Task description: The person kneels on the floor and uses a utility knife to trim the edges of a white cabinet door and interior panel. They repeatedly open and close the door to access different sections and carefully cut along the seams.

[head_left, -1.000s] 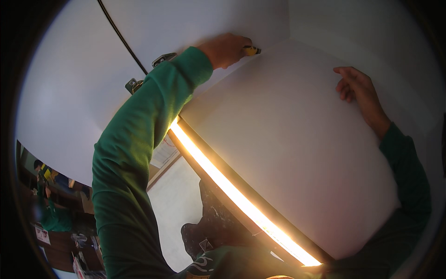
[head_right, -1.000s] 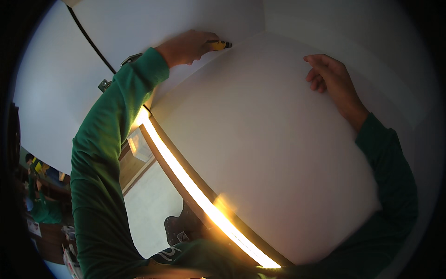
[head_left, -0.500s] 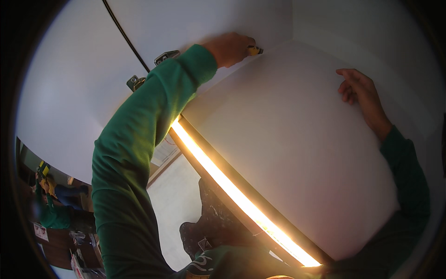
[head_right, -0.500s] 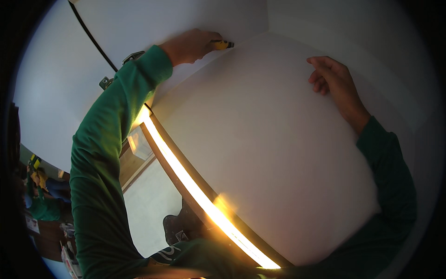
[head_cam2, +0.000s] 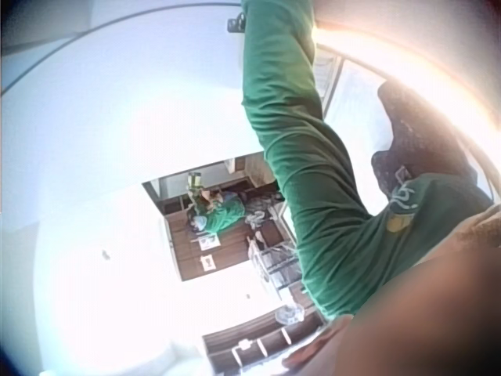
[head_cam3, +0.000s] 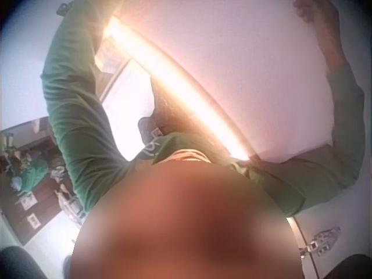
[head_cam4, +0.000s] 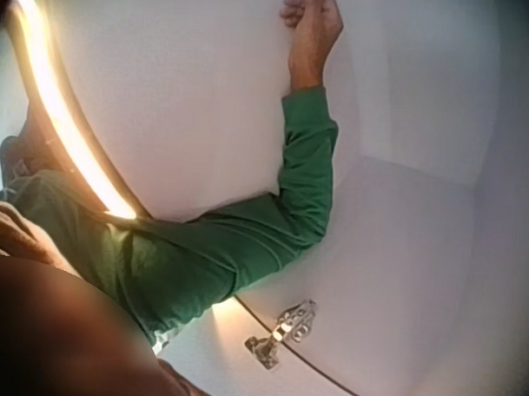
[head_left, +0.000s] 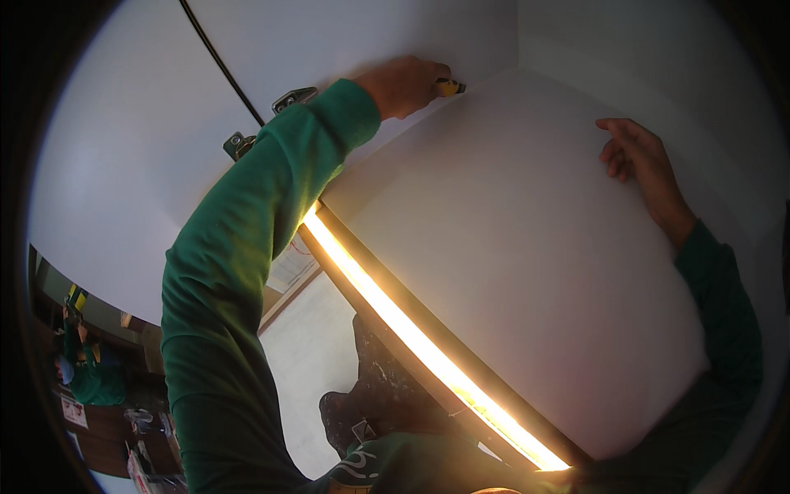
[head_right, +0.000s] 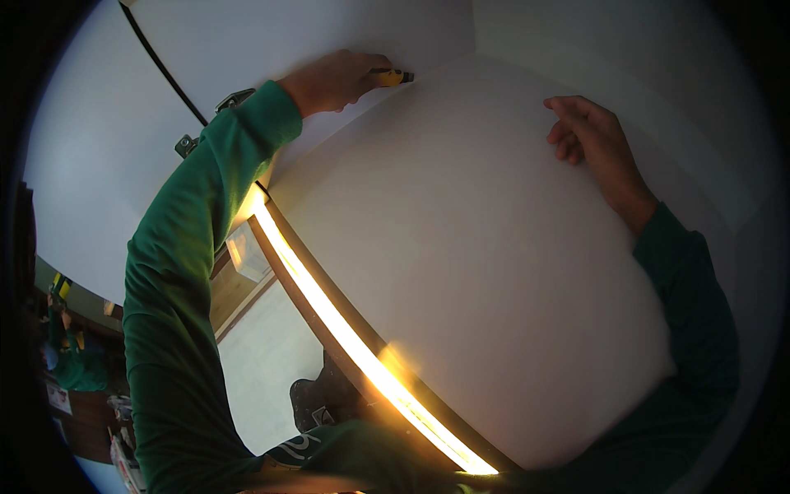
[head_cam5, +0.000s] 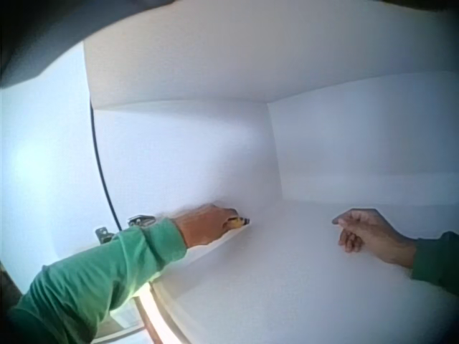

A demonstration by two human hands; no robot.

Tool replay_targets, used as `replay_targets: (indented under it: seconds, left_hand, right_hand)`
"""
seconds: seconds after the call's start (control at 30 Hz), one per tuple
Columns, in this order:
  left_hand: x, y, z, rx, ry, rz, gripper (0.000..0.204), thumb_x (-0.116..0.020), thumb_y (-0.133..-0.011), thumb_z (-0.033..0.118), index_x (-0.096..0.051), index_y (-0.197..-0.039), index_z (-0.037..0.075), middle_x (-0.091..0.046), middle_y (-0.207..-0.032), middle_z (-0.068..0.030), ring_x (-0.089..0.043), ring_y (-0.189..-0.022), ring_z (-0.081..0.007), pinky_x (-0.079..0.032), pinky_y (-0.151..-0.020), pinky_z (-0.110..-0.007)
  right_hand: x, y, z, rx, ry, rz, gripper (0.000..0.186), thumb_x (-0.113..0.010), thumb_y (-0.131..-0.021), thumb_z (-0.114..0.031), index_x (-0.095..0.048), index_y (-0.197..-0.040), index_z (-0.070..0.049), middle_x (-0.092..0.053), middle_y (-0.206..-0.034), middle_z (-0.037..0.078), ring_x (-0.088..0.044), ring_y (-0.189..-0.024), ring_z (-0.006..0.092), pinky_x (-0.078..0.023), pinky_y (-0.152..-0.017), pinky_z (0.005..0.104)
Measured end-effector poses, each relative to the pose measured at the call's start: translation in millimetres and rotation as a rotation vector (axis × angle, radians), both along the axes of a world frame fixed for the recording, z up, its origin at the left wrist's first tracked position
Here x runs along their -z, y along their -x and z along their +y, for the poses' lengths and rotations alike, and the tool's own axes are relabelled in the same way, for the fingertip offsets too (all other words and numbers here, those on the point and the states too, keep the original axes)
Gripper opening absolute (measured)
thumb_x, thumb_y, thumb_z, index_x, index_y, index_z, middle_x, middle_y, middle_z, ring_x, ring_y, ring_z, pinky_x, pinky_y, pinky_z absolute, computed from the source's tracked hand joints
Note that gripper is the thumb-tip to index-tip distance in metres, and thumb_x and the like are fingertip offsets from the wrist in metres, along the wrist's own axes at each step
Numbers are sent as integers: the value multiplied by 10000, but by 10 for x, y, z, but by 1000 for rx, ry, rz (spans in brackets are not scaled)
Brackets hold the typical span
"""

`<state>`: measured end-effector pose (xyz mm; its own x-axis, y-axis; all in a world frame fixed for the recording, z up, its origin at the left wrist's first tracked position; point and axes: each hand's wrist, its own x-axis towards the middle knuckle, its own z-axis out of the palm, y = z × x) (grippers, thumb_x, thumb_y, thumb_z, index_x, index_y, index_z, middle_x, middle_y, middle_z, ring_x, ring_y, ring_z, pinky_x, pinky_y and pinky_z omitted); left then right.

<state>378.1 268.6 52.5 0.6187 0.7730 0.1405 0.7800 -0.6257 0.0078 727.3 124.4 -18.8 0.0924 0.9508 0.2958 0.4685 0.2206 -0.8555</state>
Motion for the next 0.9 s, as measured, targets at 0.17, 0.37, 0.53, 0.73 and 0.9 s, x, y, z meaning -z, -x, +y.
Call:
replay_targets:
  seconds: [0.17,0.37,0.53,0.73,0.9]
  left_hand:
    - [22,-17,50,-32,13,-10,345,-542,-1105,248,-631,-1418,131,-626,-778,-81,-591,-630,-187,-543,-599,-377]
    - [286,245,640,569,-549,94,336,-581,-1044,261,-699,-1334,139,-738,-1159,-165,-702,-1109,-314,-563,-989,-444]
    - [659,111,1041,337,-413,226,355,-513,-1075,306,-699,-1291,95,-655,-1420,-117,-598,-1349,-244,-502,-1131,-394]
    - [671,-50,839,90,-285,80,322,-604,-961,303,-811,-1058,76,-797,-1088,-163,-757,-1045,-370,-604,-911,-505]
    - [661,-152,701,87,-296,79,312,-611,-956,301,-819,-1026,79,-799,-1060,-166,-758,-1043,-375,-605,-908,-511]
  right_hand:
    - [-3,-48,14,-9,-3,-5,527,-604,-1068,-522,-697,-1297,-57,-666,-874,20,-610,-753,91,-478,-689,259]
    - [183,-176,50,41,0,68,449,-613,-1083,-454,-696,-1331,-90,-657,-933,-18,-589,-824,65,-493,-756,243]
    - [492,-132,164,66,-87,-143,479,-569,-1112,-448,-646,-1425,-95,-622,-1124,16,-559,-997,110,-479,-956,286]
    - [329,-56,29,-84,-28,82,428,-581,-1089,-335,-659,-1379,-31,-689,-953,69,-649,-900,206,-559,-769,363]
    - [213,53,-9,-38,-47,-5,472,-544,-1101,-306,-635,-1438,11,-682,-1042,121,-661,-1019,240,-539,-936,375]
